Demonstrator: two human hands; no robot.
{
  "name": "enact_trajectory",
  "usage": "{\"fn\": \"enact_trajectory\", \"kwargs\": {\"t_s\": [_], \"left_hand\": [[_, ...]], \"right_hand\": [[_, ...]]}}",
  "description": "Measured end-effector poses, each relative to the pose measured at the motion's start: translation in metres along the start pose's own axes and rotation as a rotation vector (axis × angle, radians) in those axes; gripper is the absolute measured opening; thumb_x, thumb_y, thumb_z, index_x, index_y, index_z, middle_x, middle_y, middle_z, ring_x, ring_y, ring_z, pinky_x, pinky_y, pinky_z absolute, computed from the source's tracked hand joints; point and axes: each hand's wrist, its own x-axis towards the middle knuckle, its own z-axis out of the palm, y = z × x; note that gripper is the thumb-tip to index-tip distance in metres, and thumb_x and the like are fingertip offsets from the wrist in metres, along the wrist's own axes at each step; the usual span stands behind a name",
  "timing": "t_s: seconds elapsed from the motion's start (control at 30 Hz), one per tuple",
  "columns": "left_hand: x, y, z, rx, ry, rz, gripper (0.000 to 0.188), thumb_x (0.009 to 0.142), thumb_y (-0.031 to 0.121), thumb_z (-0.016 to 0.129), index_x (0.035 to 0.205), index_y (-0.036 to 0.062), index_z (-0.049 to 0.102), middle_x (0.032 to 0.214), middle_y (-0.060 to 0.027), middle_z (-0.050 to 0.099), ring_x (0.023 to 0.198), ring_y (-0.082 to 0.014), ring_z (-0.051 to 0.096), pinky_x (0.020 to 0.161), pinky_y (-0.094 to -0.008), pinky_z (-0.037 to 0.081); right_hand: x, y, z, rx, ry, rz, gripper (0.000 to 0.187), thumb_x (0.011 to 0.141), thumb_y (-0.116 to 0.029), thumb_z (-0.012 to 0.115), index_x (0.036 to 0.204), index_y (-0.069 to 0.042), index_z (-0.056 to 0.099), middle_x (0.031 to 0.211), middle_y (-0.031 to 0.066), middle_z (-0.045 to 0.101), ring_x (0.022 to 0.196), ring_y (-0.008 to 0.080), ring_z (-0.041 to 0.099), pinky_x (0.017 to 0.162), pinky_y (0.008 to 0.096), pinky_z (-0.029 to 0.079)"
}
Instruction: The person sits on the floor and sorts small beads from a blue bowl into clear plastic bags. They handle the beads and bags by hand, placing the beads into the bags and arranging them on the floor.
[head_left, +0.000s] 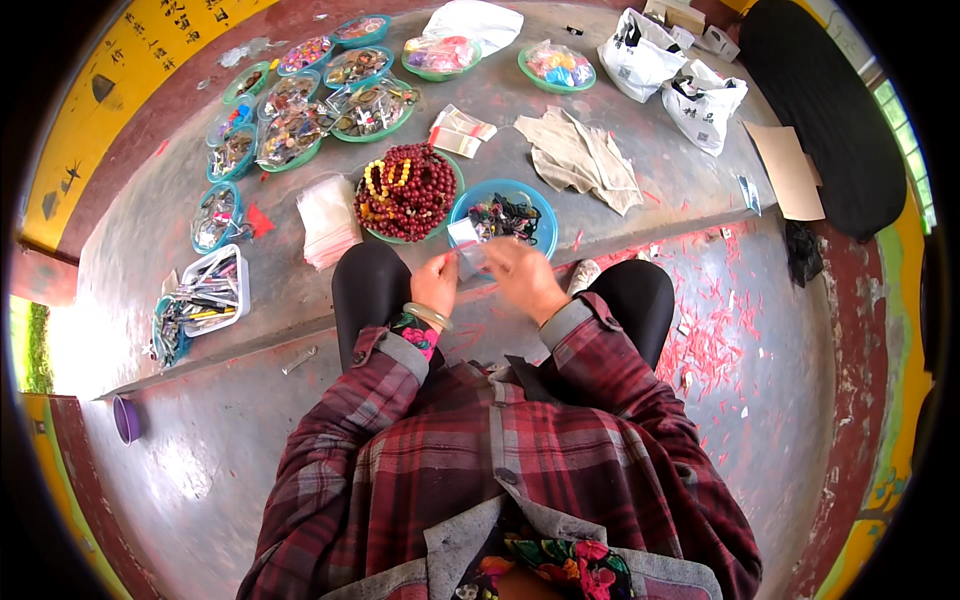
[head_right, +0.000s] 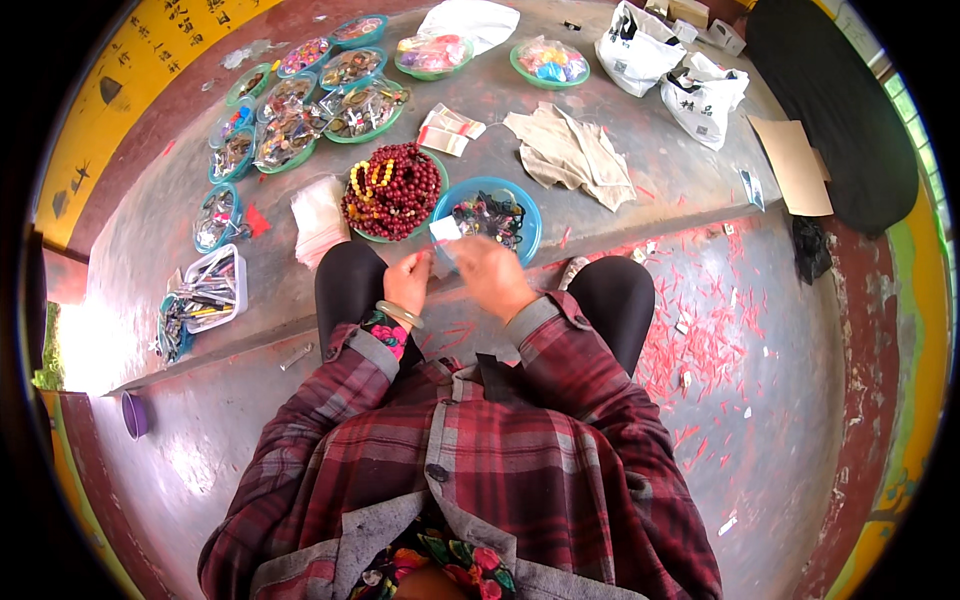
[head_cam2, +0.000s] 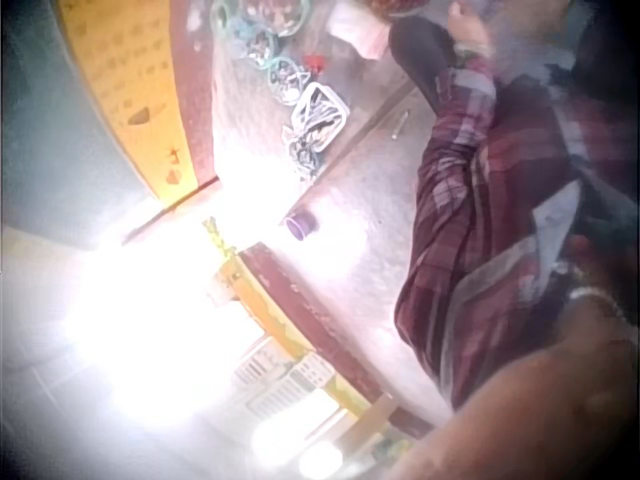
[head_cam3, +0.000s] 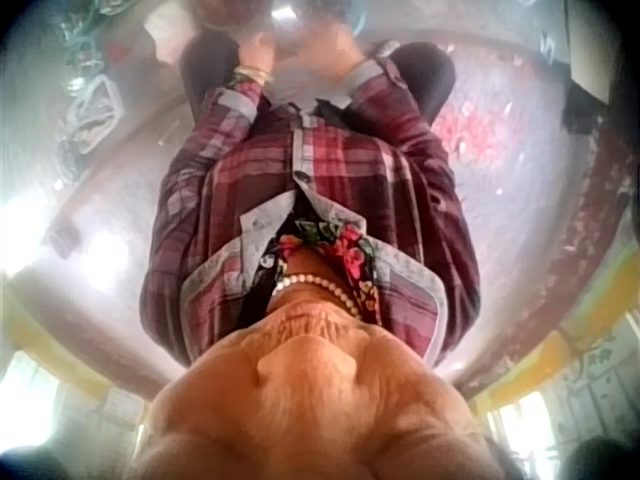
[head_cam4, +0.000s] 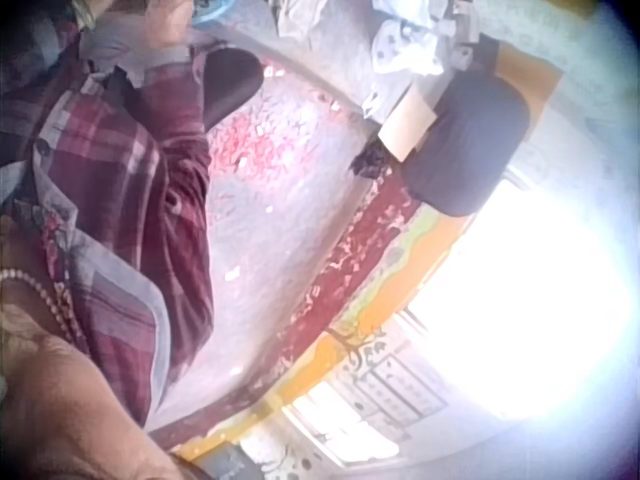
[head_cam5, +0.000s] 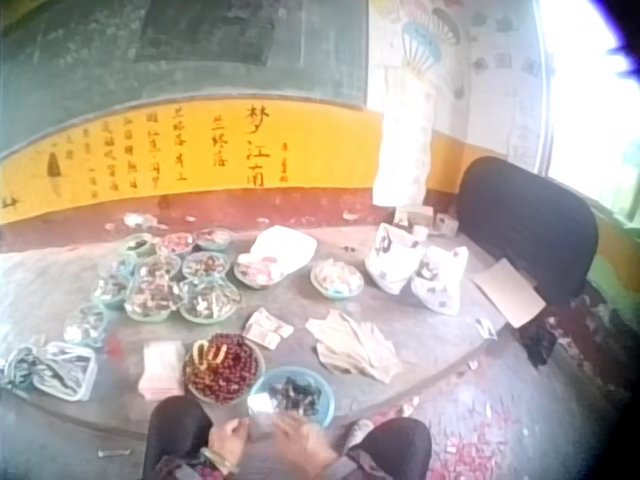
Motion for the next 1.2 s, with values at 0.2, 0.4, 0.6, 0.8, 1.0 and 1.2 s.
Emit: {"fn": "enact_trajectory", "kwargs": {"t_s": [0.2,0.4,0.6,0.8,1.0,1.2], "left_hand": [[0.013,0.017,-0.03,-0.439,0.079,0.089,0.024,0.087,0.014,0.055,0.098,-0.0071,0.06,0.086,-0.0072,0.063,0.079,-0.0113,0.059,0.073,-0.0224,0.048],[0.014,0.011,-0.038,-0.613,0.112,0.072,0.023,0.087,0.011,0.053,0.1,-0.0055,0.06,0.084,-0.0043,0.063,0.077,-0.0077,0.057,0.071,-0.02,0.046],[0.012,0.006,-0.03,-0.517,0.087,0.055,0.023,0.085,0.013,0.056,0.097,-0.0057,0.061,0.079,-0.0022,0.062,0.073,-0.0055,0.055,0.067,-0.019,0.044],[0.009,0.001,-0.02,-0.353,0.046,0.045,0.024,0.085,0.017,0.056,0.096,-0.0042,0.062,0.068,0.0016,0.058,0.065,-0.0027,0.047,0.058,-0.0201,0.041],[0.012,-0.001,-0.015,-0.318,0.033,0.038,0.024,0.085,0.018,0.056,0.095,-0.0024,0.063,0.068,-0.0017,0.061,0.064,-0.0037,0.051,0.058,-0.0205,0.042],[0.013,-0.003,-0.017,-0.323,0.032,0.041,0.023,0.084,0.018,0.057,0.094,-0.0019,0.063,0.068,-0.0033,0.061,0.063,-0.0045,0.052,0.057,-0.0208,0.042]], "right_hand": [[0.019,0.066,-0.015,0.281,0.332,0.742,0.019,0.075,-0.008,0.056,0.092,-0.004,0.065,0.076,0.0113,0.064,0.068,0.0191,0.061,0.063,0.0281,0.047],[0.003,0.121,0.02,0.229,0.188,0.926,0.019,0.073,-0.008,0.058,0.089,-0.007,0.068,0.076,0.005,0.065,0.067,0.0106,0.06,0.059,0.0245,0.046],[-0.033,0.18,0.056,-0.606,-0.281,0.382,0.017,0.079,-0.015,0.051,0.072,-0.01,0.066,0.074,0.009,0.064,0.07,0.026,0.063,0.057,0.0355,0.05],[-0.027,0.146,0.059,-0.376,-0.333,0.773,0.019,0.072,-0.019,0.053,0.084,-0.011,0.066,0.079,0.0133,0.063,0.077,0.0315,0.061,0.068,0.0404,0.047],[-0.019,0.135,0.081,-0.443,-0.349,0.72,0.019,0.074,-0.018,0.05,0.083,-0.01,0.065,0.083,0.0146,0.063,0.08,0.0337,0.06,0.07,0.0424,0.047],[-0.017,0.14,0.092,-0.522,-0.37,0.755,0.019,0.076,-0.017,0.048,0.084,-0.006,0.061,0.082,0.0189,0.062,0.079,0.0358,0.06,0.07,0.0437,0.047]]}}
